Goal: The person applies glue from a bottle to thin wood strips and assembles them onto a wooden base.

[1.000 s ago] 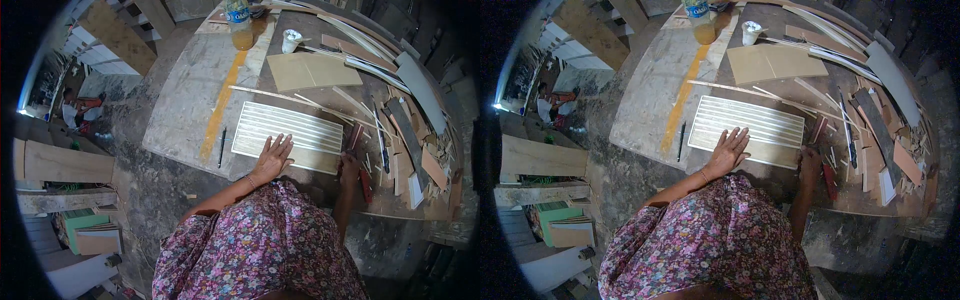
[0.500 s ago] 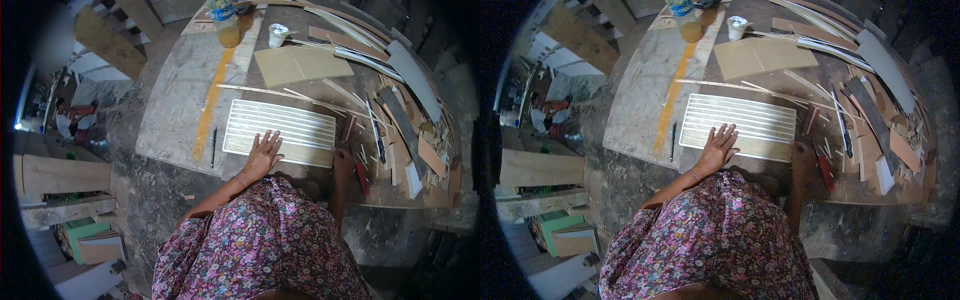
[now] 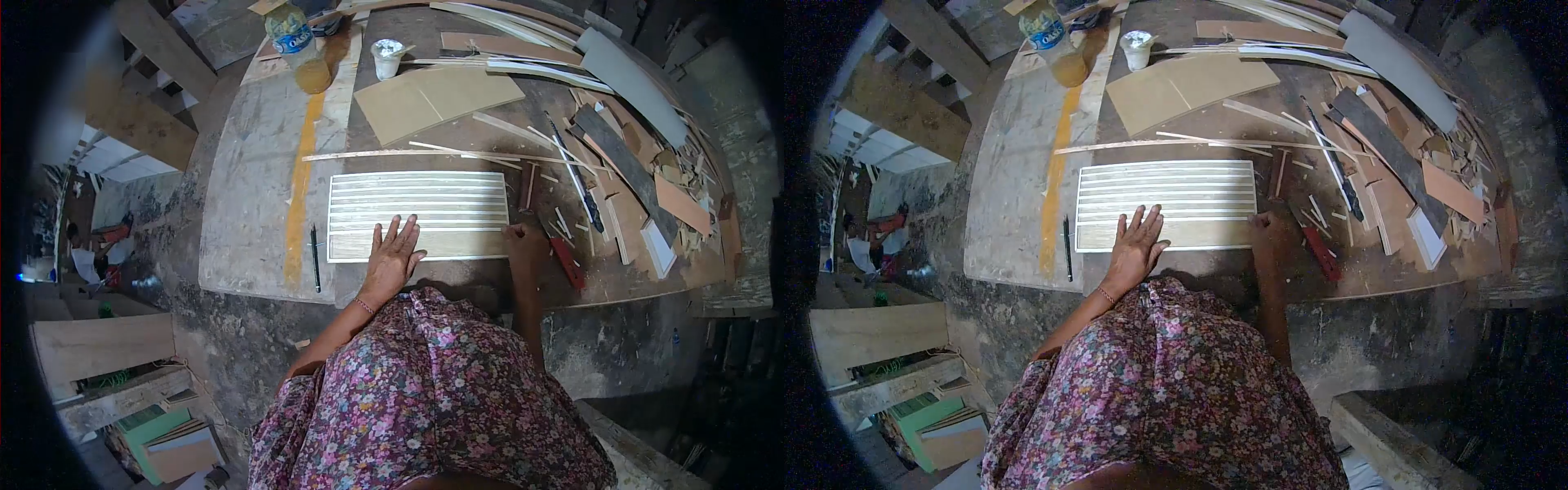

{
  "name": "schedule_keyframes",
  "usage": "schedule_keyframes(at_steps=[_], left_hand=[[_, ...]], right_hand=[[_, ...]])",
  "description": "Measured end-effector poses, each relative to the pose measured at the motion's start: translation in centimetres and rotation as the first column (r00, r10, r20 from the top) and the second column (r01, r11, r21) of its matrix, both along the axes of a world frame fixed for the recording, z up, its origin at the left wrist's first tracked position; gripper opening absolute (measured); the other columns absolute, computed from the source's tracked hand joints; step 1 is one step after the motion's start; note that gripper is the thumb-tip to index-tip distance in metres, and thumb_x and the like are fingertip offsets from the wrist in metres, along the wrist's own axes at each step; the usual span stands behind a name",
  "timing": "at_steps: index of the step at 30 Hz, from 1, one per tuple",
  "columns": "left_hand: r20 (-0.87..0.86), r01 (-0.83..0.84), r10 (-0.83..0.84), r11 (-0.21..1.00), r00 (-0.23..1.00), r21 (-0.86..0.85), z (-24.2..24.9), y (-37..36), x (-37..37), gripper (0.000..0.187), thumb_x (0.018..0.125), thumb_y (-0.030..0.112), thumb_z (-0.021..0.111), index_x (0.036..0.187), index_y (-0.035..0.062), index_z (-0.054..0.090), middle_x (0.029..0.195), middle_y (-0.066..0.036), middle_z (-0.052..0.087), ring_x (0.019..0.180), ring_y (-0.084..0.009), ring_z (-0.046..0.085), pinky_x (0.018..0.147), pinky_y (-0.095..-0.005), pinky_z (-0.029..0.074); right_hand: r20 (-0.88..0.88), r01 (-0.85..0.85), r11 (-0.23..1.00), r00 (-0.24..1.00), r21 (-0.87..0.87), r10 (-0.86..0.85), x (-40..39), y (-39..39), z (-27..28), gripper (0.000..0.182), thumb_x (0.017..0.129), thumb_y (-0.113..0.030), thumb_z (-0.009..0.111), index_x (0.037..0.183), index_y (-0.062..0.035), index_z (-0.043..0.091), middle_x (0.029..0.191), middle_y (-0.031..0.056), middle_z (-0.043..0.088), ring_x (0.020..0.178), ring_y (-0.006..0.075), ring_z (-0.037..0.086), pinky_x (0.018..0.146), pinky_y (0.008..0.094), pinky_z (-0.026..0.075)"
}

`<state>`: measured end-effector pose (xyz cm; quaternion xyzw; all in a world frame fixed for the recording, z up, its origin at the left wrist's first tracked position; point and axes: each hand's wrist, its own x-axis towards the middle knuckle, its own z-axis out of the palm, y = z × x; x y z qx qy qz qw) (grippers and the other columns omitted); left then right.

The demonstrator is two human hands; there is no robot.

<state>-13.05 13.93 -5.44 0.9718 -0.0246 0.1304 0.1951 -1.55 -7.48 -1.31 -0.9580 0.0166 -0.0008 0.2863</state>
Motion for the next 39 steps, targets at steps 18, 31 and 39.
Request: schedule_keyframes(at_steps=[18, 31, 39], left_hand=[[-0.012, -0.091, 0.091, 0.995, 0.996, 0.044, -0.5, 0.6, -1.2, 0.054, 0.081, 0.031, 0.052, 0.125, 0.0029, 0.037, 0.136, -0.020, 0.019, 0.126, -0.0371, 0.017, 0.098, -0.0550, 0.013], [-0.103, -0.271, 0.290, 0.948, 0.951, 0.167, -0.6, 1.0, -2.8, 0.059, 0.083, 0.045, 0.042, 0.127, 0.0071, 0.035, 0.132, -0.033, 0.014, 0.120, -0.0526, 0.010, 0.092, -0.0639, 0.007], [-0.076, -0.280, 0.302, 0.936, 0.950, 0.216, 0.0, 0.7, -2.7, 0.057, 0.082, 0.045, 0.045, 0.126, 0.0100, 0.038, 0.131, -0.031, 0.019, 0.119, -0.0510, 0.016, 0.092, -0.0620, 0.014]], right_hand=[[-0.014, -0.040, 0.997, 0.999, 0.071, 0.041, 1.2, -1.0, -2.6, 0.022, 0.068, -0.024, 0.066, 0.074, -0.0033, 0.063, 0.067, 0.0105, 0.061, 0.062, 0.0234, 0.058, 0.059, 0.0336, 0.044], [0.080, -0.052, 0.997, 0.996, 0.052, 0.047, 1.6, -1.3, -3.7, 0.021, 0.065, -0.022, 0.068, 0.072, -0.0028, 0.063, 0.065, 0.0096, 0.061, 0.060, 0.0188, 0.059, 0.058, 0.0310, 0.045], [0.085, -0.114, 0.993, 0.990, 0.031, 0.111, 1.3, -1.6, -2.8, 0.018, 0.071, -0.019, 0.061, 0.079, -0.0024, 0.064, 0.070, 0.0130, 0.061, 0.066, 0.0219, 0.061, 0.061, 0.0314, 0.045]])
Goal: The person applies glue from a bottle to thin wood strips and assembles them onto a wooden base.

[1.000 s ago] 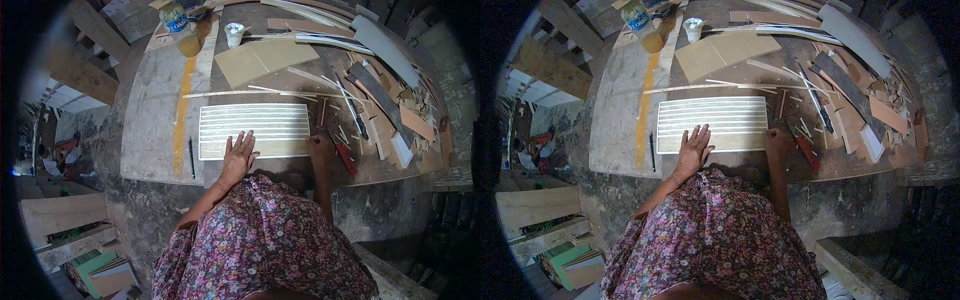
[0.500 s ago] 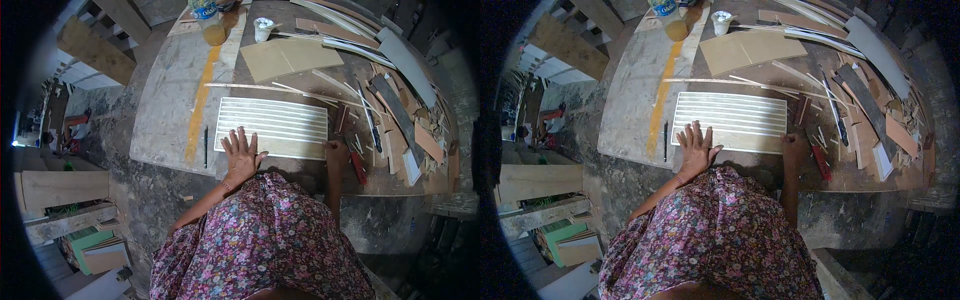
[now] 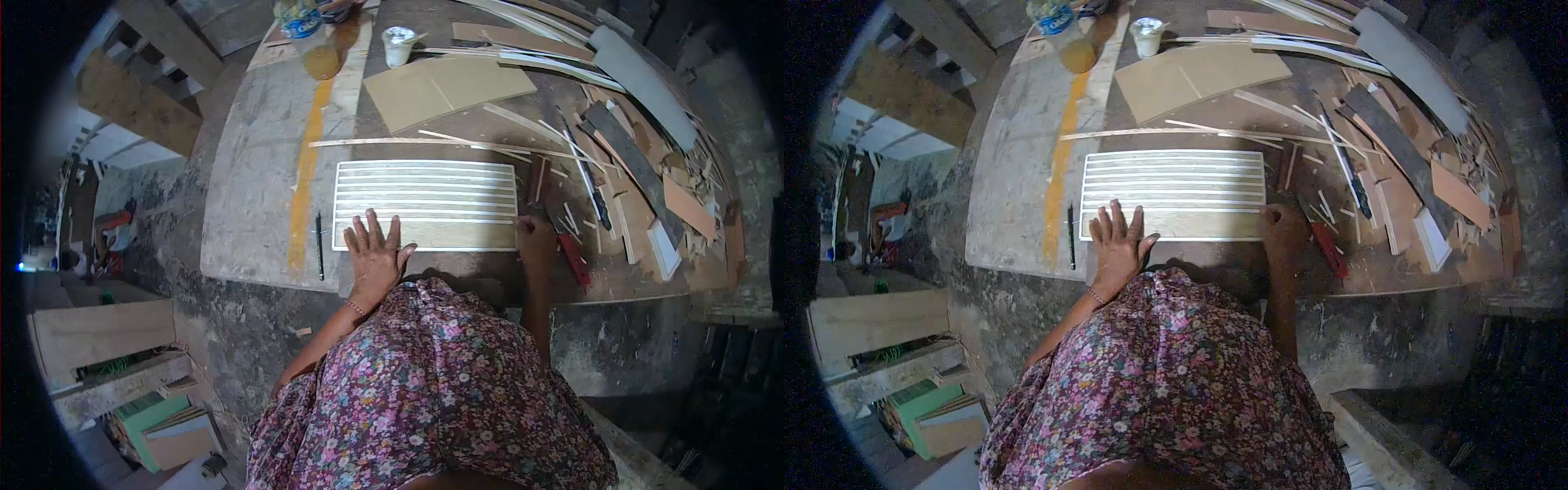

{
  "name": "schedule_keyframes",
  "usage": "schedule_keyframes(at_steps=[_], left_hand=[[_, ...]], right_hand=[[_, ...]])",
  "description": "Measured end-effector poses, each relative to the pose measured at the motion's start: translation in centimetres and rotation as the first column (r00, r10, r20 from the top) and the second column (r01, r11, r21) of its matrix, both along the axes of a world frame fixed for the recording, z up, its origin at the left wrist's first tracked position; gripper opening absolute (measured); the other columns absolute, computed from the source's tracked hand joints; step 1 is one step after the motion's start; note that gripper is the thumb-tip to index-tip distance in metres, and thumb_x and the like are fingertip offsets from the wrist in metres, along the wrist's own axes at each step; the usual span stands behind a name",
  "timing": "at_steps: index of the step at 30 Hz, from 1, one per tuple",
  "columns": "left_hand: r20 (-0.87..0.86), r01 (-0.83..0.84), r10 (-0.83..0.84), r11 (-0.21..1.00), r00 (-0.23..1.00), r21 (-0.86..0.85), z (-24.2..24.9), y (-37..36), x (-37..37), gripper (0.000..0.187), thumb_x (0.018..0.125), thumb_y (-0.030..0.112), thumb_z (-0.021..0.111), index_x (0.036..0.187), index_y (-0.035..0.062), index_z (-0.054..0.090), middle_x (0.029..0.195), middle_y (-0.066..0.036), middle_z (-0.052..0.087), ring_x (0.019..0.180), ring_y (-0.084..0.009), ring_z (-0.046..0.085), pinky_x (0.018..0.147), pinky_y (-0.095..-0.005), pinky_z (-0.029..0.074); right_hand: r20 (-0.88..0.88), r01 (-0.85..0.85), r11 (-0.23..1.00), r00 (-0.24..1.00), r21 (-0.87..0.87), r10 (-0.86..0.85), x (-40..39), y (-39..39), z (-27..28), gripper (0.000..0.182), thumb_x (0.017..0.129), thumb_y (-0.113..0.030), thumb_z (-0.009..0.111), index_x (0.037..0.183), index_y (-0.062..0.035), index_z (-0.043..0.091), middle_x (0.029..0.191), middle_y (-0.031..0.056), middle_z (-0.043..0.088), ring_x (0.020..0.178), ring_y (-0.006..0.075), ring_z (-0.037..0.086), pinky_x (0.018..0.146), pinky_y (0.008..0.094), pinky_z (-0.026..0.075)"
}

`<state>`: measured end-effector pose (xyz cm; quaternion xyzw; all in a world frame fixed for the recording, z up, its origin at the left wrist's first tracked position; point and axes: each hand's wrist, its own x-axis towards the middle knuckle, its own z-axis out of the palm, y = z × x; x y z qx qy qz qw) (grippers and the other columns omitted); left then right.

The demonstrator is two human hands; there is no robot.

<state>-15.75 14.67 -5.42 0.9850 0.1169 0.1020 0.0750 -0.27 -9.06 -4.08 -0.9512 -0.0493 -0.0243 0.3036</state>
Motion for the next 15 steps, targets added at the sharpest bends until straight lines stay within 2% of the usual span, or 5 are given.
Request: schedule_keyframes(at_steps=[2, 5, 11, 14, 15], left_hand=[[0.007, 0.007, -0.007, 1.000, 1.000, 0.013, -0.1, 0.0, 0.0, 0.056, 0.082, 0.044, 0.045, 0.126, 0.0098, 0.038, 0.131, -0.031, 0.019, 0.119, -0.0515, 0.016, 0.091, -0.0630, 0.015], [0.010, 0.005, -0.005, 1.000, 1.000, 0.009, -0.2, 0.0, 0.0, 0.057, 0.082, 0.043, 0.045, 0.127, 0.0102, 0.037, 0.131, -0.031, 0.019, 0.119, -0.0518, 0.015, 0.090, -0.0638, 0.014], [0.008, 0.001, -0.001, 1.000, 1.000, 0.014, -0.5, -0.1, -0.1, 0.059, 0.081, 0.043, 0.047, 0.128, 0.0110, 0.035, 0.132, -0.031, 0.017, 0.121, -0.0510, 0.012, 0.091, -0.0640, 0.011], [0.004, 0.001, -0.001, 1.000, 1.000, 0.020, -0.6, -0.1, 0.0, 0.059, 0.081, 0.044, 0.048, 0.128, 0.0112, 0.035, 0.133, -0.030, 0.016, 0.122, -0.0504, 0.010, 0.091, -0.0639, 0.010], [-0.004, 0.001, -0.001, 1.000, 1.000, 0.019, -0.5, 0.0, -0.1, 0.059, 0.081, 0.044, 0.048, 0.128, 0.0113, 0.034, 0.133, -0.030, 0.015, 0.122, -0.0502, 0.009, 0.092, -0.0638, 0.010]], right_hand=[[-0.054, -0.017, 1.000, 0.998, -0.006, 0.017, 0.2, -0.3, -0.1, 0.019, 0.073, -0.018, 0.059, 0.081, -0.0021, 0.064, 0.070, 0.0132, 0.061, 0.065, 0.0216, 0.060, 0.061, 0.0311, 0.045], [-0.099, -0.041, 0.996, 0.994, 0.075, 0.049, 0.7, -1.4, -1.4, 0.021, 0.076, -0.025, 0.055, 0.084, -0.0072, 0.064, 0.076, 0.0133, 0.062, 0.070, 0.0265, 0.060, 0.066, 0.0344, 0.046], [-0.124, -0.046, 0.954, 0.989, 0.296, 0.086, 1.7, -3.0, -5.1, 0.021, 0.077, -0.024, 0.057, 0.085, -0.0060, 0.064, 0.074, 0.0113, 0.063, 0.070, 0.0243, 0.060, 0.066, 0.0325, 0.046], [-0.143, -0.069, 0.974, 0.985, 0.218, 0.101, 0.9, -2.1, -2.1, 0.019, 0.075, -0.022, 0.059, 0.084, -0.0060, 0.064, 0.074, 0.0105, 0.063, 0.069, 0.0229, 0.060, 0.065, 0.0317, 0.046], [-0.146, -0.033, 0.981, 0.987, 0.193, 0.062, 0.5, -1.6, -1.4, 0.019, 0.074, -0.021, 0.060, 0.083, -0.0051, 0.064, 0.073, 0.0092, 0.062, 0.066, 0.0198, 0.060, 0.063, 0.0300, 0.046]])
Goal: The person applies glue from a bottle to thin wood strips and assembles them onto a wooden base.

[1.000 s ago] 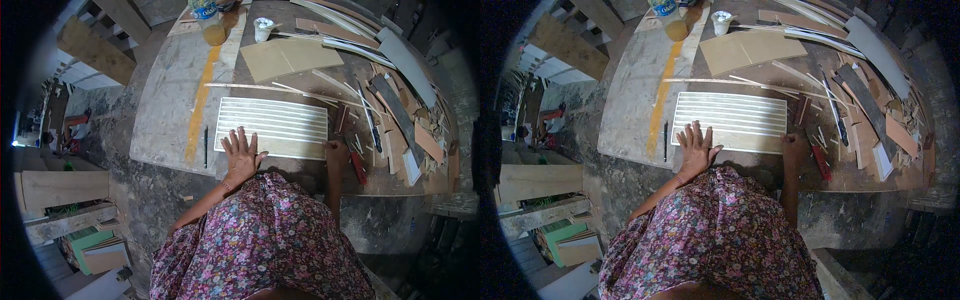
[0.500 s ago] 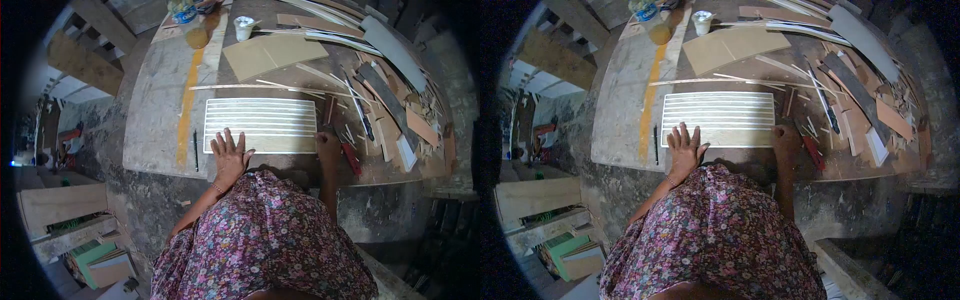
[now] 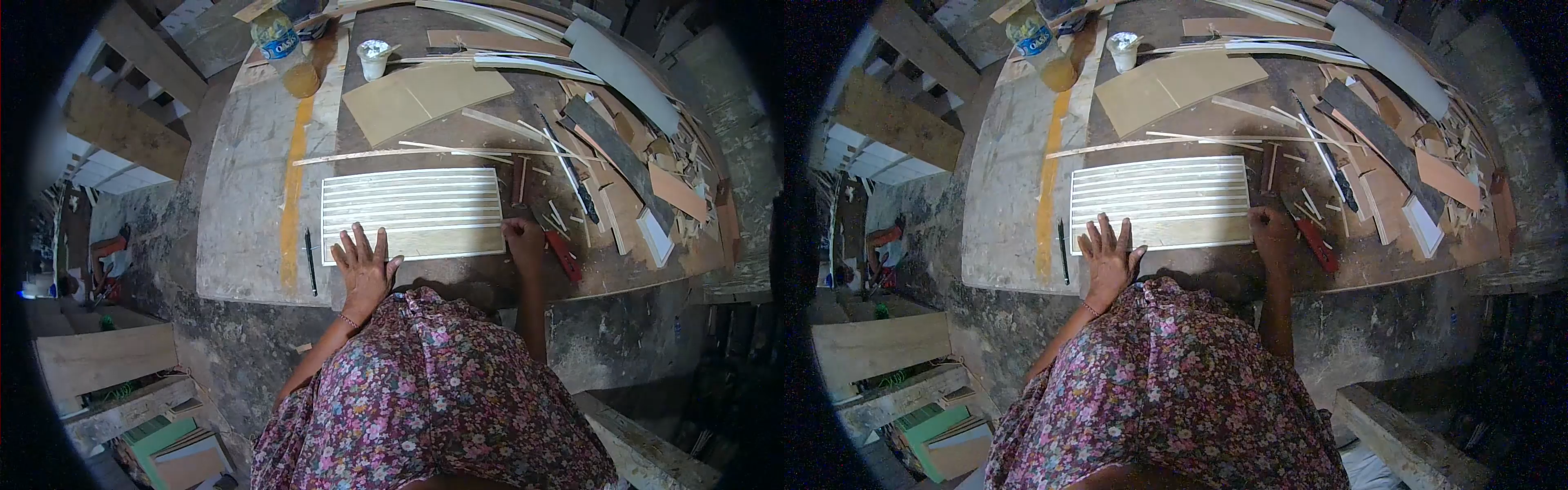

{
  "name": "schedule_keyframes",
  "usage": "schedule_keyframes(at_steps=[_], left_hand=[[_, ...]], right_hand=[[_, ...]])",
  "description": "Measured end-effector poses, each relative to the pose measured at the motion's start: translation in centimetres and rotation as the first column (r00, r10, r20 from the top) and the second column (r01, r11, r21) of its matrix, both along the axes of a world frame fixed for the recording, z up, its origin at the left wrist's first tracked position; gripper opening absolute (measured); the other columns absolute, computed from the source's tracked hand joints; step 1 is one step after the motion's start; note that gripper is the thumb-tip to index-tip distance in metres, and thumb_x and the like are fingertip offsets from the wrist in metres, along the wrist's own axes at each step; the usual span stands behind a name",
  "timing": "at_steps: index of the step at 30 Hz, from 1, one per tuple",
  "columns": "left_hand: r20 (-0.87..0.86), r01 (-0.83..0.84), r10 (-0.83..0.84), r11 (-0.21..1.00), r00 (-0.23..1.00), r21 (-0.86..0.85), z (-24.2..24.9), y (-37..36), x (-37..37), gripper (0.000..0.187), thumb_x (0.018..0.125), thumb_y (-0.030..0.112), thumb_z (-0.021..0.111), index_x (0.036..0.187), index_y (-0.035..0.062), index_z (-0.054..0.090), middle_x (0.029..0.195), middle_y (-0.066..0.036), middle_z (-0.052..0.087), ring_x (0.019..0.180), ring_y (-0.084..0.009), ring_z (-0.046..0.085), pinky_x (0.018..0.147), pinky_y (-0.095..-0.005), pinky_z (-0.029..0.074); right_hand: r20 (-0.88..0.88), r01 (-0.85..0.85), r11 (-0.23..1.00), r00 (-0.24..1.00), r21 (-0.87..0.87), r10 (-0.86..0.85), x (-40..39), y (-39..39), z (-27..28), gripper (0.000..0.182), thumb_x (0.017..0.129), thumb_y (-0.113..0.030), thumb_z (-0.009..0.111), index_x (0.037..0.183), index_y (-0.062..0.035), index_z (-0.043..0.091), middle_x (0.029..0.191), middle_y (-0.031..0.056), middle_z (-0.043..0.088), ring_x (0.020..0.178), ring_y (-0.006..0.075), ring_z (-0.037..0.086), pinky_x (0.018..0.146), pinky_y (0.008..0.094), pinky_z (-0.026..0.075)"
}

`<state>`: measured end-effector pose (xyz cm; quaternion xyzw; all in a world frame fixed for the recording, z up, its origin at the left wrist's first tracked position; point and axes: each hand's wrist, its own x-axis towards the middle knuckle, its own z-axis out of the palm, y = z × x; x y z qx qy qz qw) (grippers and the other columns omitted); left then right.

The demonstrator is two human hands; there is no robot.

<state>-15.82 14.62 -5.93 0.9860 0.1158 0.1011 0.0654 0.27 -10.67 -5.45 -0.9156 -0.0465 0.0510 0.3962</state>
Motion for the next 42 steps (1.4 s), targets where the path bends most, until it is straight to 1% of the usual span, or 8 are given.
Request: schedule_keyframes(at_steps=[5, 14, 18, 21, 26, 30, 34, 42], left_hand=[[0.016, -0.007, 0.007, 1.000, 1.000, 0.012, -0.5, 0.0, -0.1, 0.059, 0.081, 0.043, 0.048, 0.130, 0.0135, 0.033, 0.135, -0.028, 0.012, 0.123, -0.0481, 0.010, 0.092, -0.0626, 0.012], [-0.019, -0.009, 0.009, 1.000, 1.000, -0.019, -0.4, -0.1, -0.1, 0.062, 0.082, 0.043, 0.047, 0.131, 0.0106, 0.029, 0.136, -0.028, 0.010, 0.124, -0.0474, 0.003, 0.092, -0.0641, 0.006], [0.017, 0.013, -0.012, 1.000, 1.000, -0.018, -0.1, -0.1, 0.2, 0.061, 0.083, 0.041, 0.046, 0.130, 0.0055, 0.030, 0.136, -0.027, 0.009, 0.125, -0.0472, 0.002, 0.091, -0.0660, 0.004], [0.065, 0.078, -0.078, 0.997, 0.995, -0.011, 0.9, -0.6, 1.1, 0.058, 0.084, 0.035, 0.044, 0.129, 0.0011, 0.030, 0.137, -0.023, 0.014, 0.126, -0.0425, 0.011, 0.094, -0.0624, 0.006], [0.092, 0.585, -0.578, 0.804, 0.811, -0.105, 1.8, -3.6, 5.8, 0.047, 0.086, 0.019, 0.041, 0.127, -0.0018, 0.031, 0.134, -0.016, 0.029, 0.124, -0.0287, 0.027, 0.101, -0.0481, 0.017], [0.138, 0.728, -0.718, 0.684, 0.682, -0.042, 0.9, -7.4, 9.6, 0.045, 0.071, 0.008, 0.052, 0.115, -0.0002, 0.047, 0.128, -0.014, 0.039, 0.119, -0.0274, 0.036, 0.100, -0.0398, 0.025], [0.215, 0.721, -0.690, 0.682, 0.691, -0.125, 0.7, -8.7, 11.5, 0.036, 0.071, 0.006, 0.047, 0.106, -0.0001, 0.052, 0.099, -0.010, 0.050, 0.096, -0.0242, 0.046, 0.086, -0.0359, 0.035], [0.275, 0.713, -0.668, 0.691, 0.692, -0.116, 0.6, -8.8, 12.2, 0.030, 0.068, 0.004, 0.050, 0.096, 0.0001, 0.058, 0.092, -0.009, 0.053, 0.088, -0.0236, 0.049, 0.079, -0.0337, 0.040]], right_hand=[[0.194, 0.041, 0.996, 0.981, -0.079, -0.025, -1.6, 1.2, 0.9, 0.018, 0.072, -0.019, 0.063, 0.083, -0.0046, 0.065, 0.070, 0.0087, 0.062, 0.061, 0.0155, 0.058, 0.058, 0.0281, 0.045], [0.102, 0.031, 0.999, 0.994, -0.011, -0.029, -1.0, 0.3, -1.3, 0.020, 0.072, -0.023, 0.063, 0.083, -0.0071, 0.065, 0.075, 0.0129, 0.061, 0.073, 0.0260, 0.059, 0.066, 0.0346, 0.045], [0.213, 0.082, 0.995, 0.975, -0.055, -0.069, -1.4, 0.7, -1.2, 0.018, 0.068, -0.015, 0.064, 0.083, -0.0041, 0.065, 0.072, 0.0105, 0.063, 0.064, 0.0162, 0.059, 0.060, 0.0277, 0.045], [0.198, 0.109, 0.992, 0.975, -0.059, -0.095, -2.0, 1.5, 0.6, 0.018, 0.068, -0.015, 0.064, 0.082, -0.0041, 0.065, 0.073, 0.0119, 0.063, 0.067, 0.0188, 0.060, 0.063, 0.0291, 0.045], [0.241, 0.123, 0.988, 0.966, -0.096, -0.096, -1.8, 1.2, -0.6, 0.018, 0.070, -0.020, 0.062, 0.082, -0.0076, 0.065, 0.074, 0.0147, 0.060, 0.071, 0.0287, 0.056, 0.066, 0.0364, 0.044], [0.232, 0.146, 0.987, 0.964, -0.065, -0.127, -2.0, 1.9, 0.8, 0.018, 0.069, -0.018, 0.064, 0.081, -0.0049, 0.066, 0.075, 0.0146, 0.062, 0.068, 0.0231, 0.059, 0.064, 0.0325, 0.044], [0.090, 0.171, 0.984, 0.981, 0.041, -0.174, -1.7, 1.3, 0.3, 0.019, 0.070, -0.019, 0.063, 0.083, -0.0048, 0.065, 0.076, 0.0123, 0.062, 0.070, 0.0206, 0.059, 0.065, 0.0313, 0.044], [-0.005, 0.127, 0.988, 0.992, 0.089, -0.127, -0.2, 0.0, -0.9, 0.024, 0.074, -0.027, 0.059, 0.086, -0.0061, 0.064, 0.080, 0.0110, 0.063, 0.072, 0.0244, 0.061, 0.067, 0.0333, 0.045]])
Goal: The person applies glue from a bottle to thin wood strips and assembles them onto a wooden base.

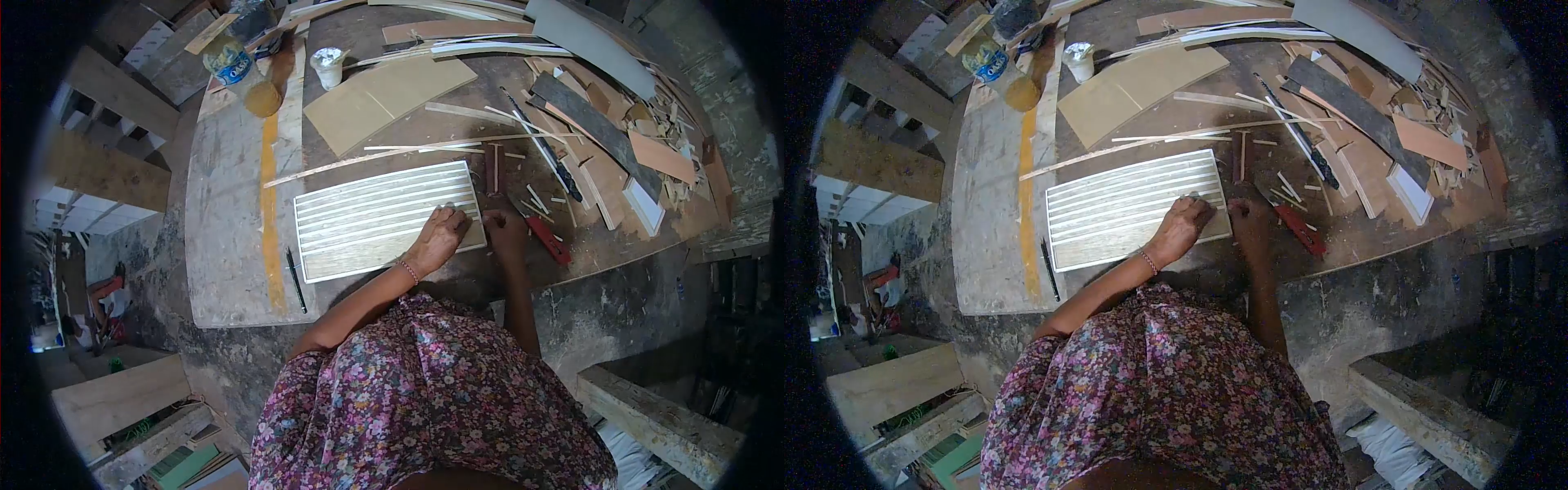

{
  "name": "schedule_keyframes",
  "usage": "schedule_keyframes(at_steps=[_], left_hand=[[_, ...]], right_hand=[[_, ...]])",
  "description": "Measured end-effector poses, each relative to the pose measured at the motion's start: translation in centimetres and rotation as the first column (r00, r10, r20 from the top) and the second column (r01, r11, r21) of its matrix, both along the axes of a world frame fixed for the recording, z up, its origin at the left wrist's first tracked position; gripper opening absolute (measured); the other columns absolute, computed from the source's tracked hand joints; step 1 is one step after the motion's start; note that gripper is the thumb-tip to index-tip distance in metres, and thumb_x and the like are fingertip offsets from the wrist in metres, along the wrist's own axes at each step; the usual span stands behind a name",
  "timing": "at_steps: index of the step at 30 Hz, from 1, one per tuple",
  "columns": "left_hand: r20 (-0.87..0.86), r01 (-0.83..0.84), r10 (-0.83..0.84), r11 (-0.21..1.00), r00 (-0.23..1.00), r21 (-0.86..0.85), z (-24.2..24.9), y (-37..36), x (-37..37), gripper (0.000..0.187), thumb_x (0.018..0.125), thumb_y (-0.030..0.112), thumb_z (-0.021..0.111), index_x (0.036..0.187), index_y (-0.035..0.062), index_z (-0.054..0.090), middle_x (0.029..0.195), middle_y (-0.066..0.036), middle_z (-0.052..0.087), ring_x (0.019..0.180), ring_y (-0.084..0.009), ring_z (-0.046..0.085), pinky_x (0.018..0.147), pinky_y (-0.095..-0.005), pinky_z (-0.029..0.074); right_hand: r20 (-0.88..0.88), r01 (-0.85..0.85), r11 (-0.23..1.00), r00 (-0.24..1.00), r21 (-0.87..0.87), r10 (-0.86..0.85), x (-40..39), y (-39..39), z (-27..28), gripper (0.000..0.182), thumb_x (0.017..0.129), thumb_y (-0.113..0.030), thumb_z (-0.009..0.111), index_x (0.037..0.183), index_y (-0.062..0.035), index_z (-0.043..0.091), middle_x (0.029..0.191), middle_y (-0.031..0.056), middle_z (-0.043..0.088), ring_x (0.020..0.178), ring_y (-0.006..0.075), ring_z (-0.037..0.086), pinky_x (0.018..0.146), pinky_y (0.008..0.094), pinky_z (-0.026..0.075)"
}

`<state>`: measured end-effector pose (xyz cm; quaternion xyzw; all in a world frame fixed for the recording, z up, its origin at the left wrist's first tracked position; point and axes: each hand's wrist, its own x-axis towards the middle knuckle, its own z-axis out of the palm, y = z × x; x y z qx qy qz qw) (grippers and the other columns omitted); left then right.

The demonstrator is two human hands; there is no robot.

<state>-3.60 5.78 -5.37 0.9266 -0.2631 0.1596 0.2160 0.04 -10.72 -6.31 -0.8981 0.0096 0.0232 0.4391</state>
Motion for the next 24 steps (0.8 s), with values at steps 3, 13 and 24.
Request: schedule_keyframes(at_steps=[3, 13, 24], left_hand=[[0.039, 0.010, -0.008, 0.999, 0.999, -0.043, -0.3, 0.0, 0.1, 0.028, 0.067, 0.004, 0.051, 0.094, -0.0004, 0.059, 0.090, -0.010, 0.053, 0.085, -0.0238, 0.050, 0.077, -0.0326, 0.041], [0.043, 0.015, -0.012, 0.997, 0.999, -0.072, -0.1, -0.1, 0.2, 0.028, 0.065, 0.002, 0.052, 0.092, -0.0018, 0.059, 0.092, -0.009, 0.053, 0.082, -0.0231, 0.050, 0.073, -0.0300, 0.044], [0.059, 0.011, -0.009, 1.000, 0.998, -0.021, -0.4, -0.1, 0.3, 0.030, 0.064, 0.005, 0.052, 0.093, -0.0004, 0.059, 0.089, -0.007, 0.053, 0.083, -0.0211, 0.049, 0.075, -0.0283, 0.044]], right_hand=[[-0.031, -0.038, 0.993, 0.999, -0.109, 0.035, 0.4, 0.0, 0.8, 0.025, 0.072, -0.029, 0.061, 0.082, -0.0065, 0.066, 0.077, 0.0104, 0.064, 0.070, 0.0221, 0.061, 0.065, 0.0322, 0.046], [-0.166, -0.061, 0.997, 0.985, -0.037, 0.055, 1.8, -0.3, 0.3, 0.017, 0.066, -0.017, 0.066, 0.075, -0.0016, 0.066, 0.065, 0.0083, 0.063, 0.059, 0.0120, 0.059, 0.056, 0.0250, 0.045], [-0.129, -0.074, 0.983, 0.990, -0.167, 0.052, 2.1, 0.3, 0.8, 0.019, 0.064, -0.019, 0.066, 0.071, -0.0015, 0.066, 0.062, 0.0099, 0.062, 0.056, 0.0171, 0.060, 0.056, 0.0287, 0.046]])
